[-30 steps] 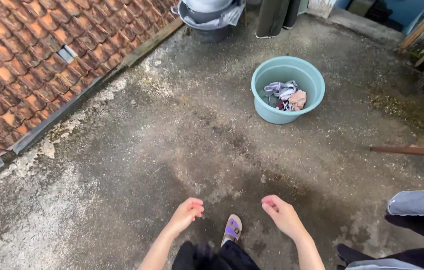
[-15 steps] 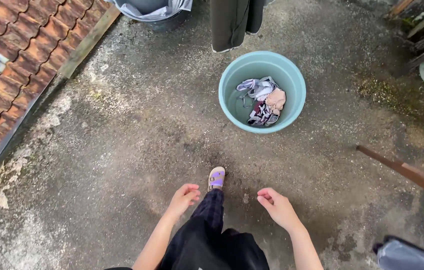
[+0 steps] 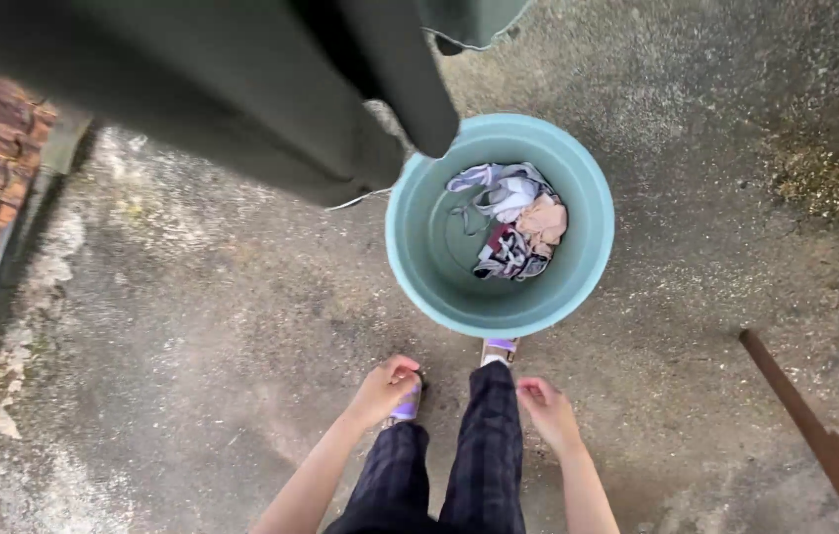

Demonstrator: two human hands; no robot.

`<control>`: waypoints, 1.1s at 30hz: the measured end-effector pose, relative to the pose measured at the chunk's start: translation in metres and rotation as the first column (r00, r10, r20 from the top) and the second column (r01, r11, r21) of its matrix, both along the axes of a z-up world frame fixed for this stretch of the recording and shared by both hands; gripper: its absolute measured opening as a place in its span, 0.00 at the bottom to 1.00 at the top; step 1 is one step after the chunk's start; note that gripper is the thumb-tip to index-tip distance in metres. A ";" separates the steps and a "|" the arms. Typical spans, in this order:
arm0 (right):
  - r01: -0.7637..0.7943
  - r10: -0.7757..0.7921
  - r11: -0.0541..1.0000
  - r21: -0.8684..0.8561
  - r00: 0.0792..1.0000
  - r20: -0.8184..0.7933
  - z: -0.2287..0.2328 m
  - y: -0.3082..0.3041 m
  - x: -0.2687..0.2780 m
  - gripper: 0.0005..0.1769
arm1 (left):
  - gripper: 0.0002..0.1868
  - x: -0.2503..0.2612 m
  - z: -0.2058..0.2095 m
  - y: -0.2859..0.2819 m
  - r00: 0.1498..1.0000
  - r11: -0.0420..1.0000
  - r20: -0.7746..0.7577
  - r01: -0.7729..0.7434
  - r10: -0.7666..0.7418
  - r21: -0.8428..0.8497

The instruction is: Hanging wet laundry on a wooden drying rack outside.

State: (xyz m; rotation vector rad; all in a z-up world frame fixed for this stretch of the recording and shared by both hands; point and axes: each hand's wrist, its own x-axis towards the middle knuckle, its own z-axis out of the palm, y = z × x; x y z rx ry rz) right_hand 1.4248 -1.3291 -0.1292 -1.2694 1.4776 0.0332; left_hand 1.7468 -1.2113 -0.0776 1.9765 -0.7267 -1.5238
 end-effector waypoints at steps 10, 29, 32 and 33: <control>0.232 -0.208 0.966 0.111 0.958 -0.196 -0.270 -0.202 0.005 0.38 | 0.15 -0.074 -0.188 -0.142 0.980 0.987 -0.167 -0.084 0.107 0.140; 0.693 -0.976 0.115 0.712 0.214 -0.051 -0.568 -0.189 0.020 0.06 | 0.13 -0.064 -0.262 -0.249 0.975 0.958 0.022 0.212 -0.220 0.195; 0.654 -0.902 0.279 0.703 0.430 -0.042 -0.556 -0.202 0.039 0.03 | 0.13 -0.057 -0.262 -0.248 0.973 0.953 0.029 0.220 -0.231 0.210; 0.618 -0.816 0.393 0.681 0.576 -0.052 -0.543 -0.206 0.048 0.06 | 0.13 -0.056 -0.260 -0.246 0.970 0.951 0.034 0.228 -0.240 0.208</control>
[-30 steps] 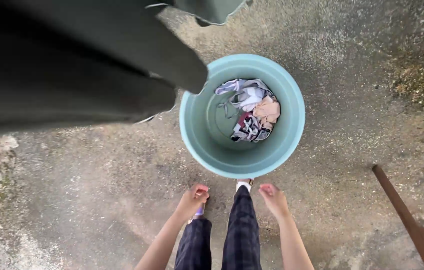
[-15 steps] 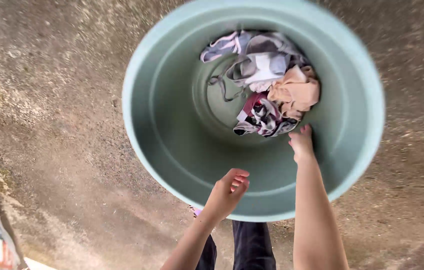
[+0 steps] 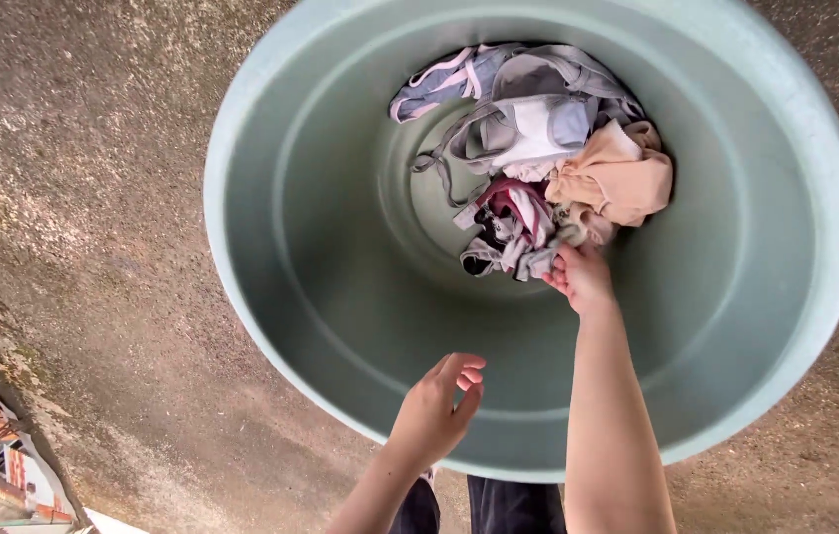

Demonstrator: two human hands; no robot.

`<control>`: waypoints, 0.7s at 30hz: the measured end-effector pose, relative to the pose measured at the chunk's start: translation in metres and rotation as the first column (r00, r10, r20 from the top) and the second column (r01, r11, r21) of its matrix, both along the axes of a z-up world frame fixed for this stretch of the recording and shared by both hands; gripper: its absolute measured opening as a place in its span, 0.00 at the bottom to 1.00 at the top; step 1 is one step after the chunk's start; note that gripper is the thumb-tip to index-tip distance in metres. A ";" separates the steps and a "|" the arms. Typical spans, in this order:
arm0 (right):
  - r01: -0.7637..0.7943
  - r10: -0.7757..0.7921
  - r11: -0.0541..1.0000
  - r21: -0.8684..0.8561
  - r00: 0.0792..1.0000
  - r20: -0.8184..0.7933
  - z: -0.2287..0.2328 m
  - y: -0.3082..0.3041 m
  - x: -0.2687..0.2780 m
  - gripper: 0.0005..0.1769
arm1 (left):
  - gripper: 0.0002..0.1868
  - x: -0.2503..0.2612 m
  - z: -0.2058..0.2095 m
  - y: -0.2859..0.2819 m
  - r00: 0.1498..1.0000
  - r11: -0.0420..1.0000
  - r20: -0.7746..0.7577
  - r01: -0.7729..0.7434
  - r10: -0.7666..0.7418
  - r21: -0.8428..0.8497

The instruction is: Hanging wet laundry on a wooden drying rack outside.

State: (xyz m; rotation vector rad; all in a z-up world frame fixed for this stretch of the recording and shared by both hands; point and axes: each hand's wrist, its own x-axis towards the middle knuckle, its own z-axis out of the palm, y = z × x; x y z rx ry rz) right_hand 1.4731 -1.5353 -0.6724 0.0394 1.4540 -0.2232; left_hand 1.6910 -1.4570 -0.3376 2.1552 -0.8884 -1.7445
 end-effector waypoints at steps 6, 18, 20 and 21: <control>-0.797 0.185 -0.302 -0.523 0.489 -0.852 0.170 -0.001 0.065 0.14 | 0.13 -0.002 0.022 0.019 1.000 0.999 0.000 -0.017 0.017 -0.036; -0.701 0.898 -0.082 -0.708 0.257 -0.358 0.487 0.012 0.038 0.17 | 0.36 -0.001 0.189 -0.026 0.929 0.811 0.369 0.229 -0.017 -0.539; -0.661 0.850 -0.155 -0.734 0.290 -0.440 0.523 0.016 0.034 0.14 | 0.29 0.003 0.206 -0.022 0.925 0.737 0.375 0.292 -0.056 -0.610; -0.616 0.808 -0.212 -0.758 0.326 -0.491 0.542 0.019 0.031 0.11 | 0.23 0.003 0.217 -0.020 0.916 0.671 0.389 0.352 -0.101 -0.652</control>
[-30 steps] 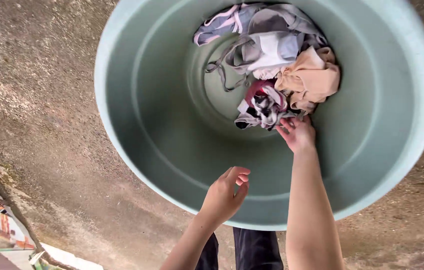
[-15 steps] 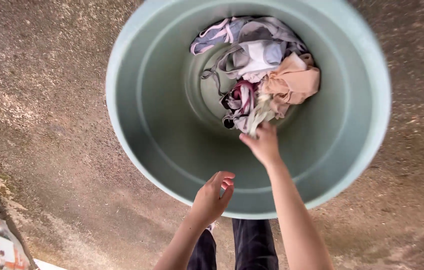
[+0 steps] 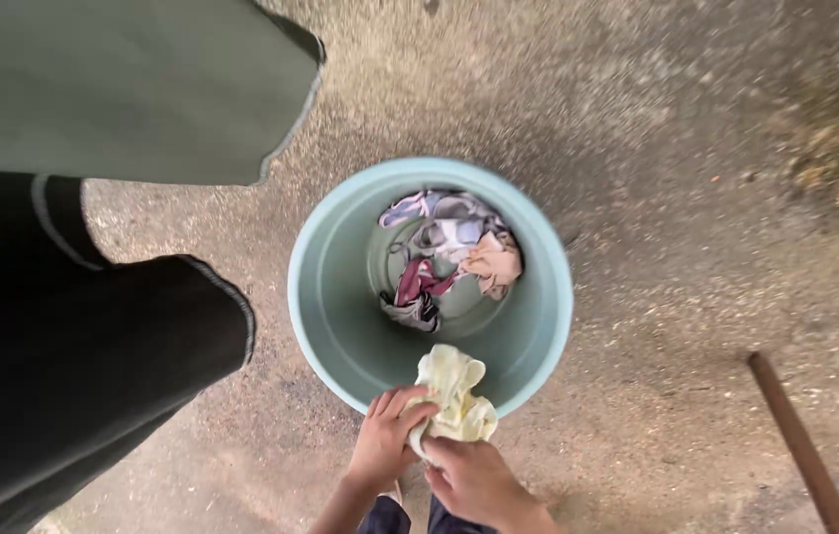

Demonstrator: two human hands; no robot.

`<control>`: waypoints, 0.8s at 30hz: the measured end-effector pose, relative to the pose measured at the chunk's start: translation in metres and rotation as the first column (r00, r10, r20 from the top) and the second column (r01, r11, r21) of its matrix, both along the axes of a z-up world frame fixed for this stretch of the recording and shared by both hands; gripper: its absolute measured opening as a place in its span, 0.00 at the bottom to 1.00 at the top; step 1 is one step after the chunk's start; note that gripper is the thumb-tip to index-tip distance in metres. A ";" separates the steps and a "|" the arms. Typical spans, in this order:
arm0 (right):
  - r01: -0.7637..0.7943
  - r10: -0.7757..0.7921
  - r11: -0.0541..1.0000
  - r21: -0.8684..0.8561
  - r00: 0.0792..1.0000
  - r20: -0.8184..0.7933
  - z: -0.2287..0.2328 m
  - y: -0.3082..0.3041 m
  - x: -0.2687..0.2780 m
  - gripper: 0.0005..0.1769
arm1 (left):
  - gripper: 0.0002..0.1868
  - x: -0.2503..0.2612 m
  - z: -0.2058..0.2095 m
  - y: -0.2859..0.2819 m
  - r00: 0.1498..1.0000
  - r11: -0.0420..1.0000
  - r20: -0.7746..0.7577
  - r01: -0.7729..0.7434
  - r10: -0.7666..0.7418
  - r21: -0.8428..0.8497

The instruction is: Hanging wet laundry on a wooden drying rack outside.

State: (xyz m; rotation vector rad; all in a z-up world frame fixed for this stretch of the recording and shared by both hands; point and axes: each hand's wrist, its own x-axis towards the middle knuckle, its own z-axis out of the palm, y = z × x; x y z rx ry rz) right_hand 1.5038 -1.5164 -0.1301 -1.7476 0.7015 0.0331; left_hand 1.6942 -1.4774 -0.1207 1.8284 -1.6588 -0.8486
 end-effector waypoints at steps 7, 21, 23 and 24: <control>0.119 -0.136 0.968 -0.220 0.989 -0.064 0.055 0.016 -0.037 0.16 | 0.14 0.001 0.033 0.046 0.998 0.954 0.047 -0.050 0.037 0.295; 0.868 -0.965 0.217 -0.446 0.260 0.037 0.249 -0.031 -0.073 0.20 | 0.15 0.028 0.236 0.024 0.913 0.839 -0.372 0.066 0.168 0.540; 0.869 -0.971 0.152 -0.472 0.220 0.093 0.261 -0.017 -0.091 0.21 | 0.16 0.047 0.242 0.040 0.803 0.826 -0.591 0.279 0.080 0.490; 0.871 -0.975 0.085 -0.483 0.173 0.140 0.269 -0.016 -0.102 0.21 | 0.17 0.056 0.250 0.034 0.644 0.778 -0.765 0.477 0.006 0.408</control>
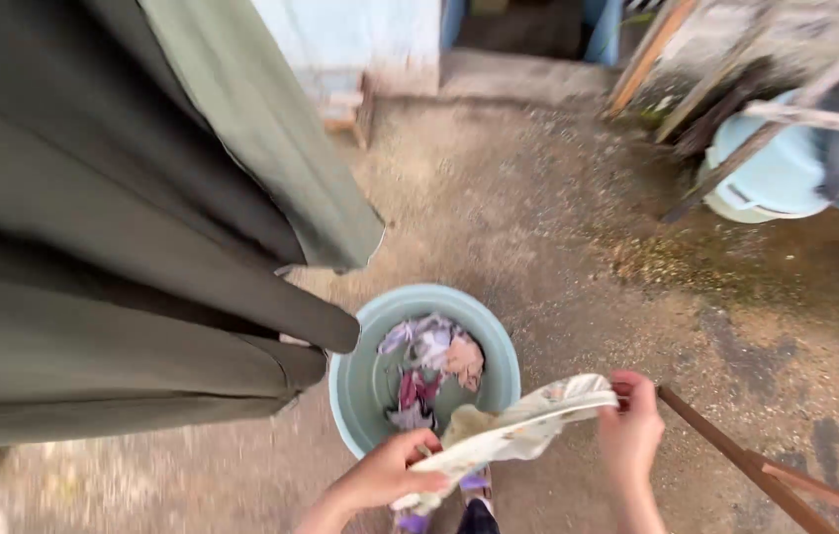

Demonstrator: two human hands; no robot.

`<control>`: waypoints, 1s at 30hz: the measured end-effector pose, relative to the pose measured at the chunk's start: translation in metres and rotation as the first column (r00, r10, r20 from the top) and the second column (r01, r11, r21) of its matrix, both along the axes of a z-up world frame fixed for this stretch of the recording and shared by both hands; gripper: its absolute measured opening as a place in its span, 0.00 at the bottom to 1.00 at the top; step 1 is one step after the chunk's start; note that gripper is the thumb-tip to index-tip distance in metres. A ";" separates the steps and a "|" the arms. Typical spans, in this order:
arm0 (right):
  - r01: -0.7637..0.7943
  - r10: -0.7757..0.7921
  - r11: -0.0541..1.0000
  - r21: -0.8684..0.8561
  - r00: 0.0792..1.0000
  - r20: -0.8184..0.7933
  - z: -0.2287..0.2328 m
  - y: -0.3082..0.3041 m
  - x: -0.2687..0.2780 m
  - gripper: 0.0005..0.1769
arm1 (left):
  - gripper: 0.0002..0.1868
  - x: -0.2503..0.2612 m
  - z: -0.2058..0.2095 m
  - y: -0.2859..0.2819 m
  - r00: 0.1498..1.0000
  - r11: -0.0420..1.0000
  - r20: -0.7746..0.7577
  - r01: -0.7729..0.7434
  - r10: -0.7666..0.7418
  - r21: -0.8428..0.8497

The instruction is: Hanging wet laundry on a wooden drying rack outside.

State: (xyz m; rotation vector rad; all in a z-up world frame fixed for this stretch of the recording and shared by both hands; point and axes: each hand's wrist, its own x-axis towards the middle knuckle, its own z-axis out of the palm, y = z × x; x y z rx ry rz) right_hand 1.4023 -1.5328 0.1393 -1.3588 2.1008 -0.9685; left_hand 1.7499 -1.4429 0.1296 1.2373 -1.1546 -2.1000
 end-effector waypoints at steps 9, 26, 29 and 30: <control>0.177 -0.130 0.889 0.421 0.982 -0.139 0.055 0.098 -0.078 0.18 | 0.16 -0.007 0.124 -0.023 0.976 0.924 0.135 -0.111 0.171 -0.367; 0.560 -0.648 0.667 0.492 0.762 0.010 0.216 0.564 -0.147 0.14 | 0.11 -0.189 0.141 0.079 0.841 0.299 0.541 0.510 0.024 -0.806; 0.687 -0.812 0.565 0.458 0.563 0.156 0.198 0.678 -0.138 0.14 | 0.13 -0.246 0.141 0.163 0.780 0.179 0.502 0.591 -0.373 -0.786; 0.714 -0.828 0.560 0.420 0.463 0.317 0.188 0.718 -0.140 0.15 | 0.14 -0.265 0.137 0.194 0.678 0.154 0.468 0.645 -0.566 -0.748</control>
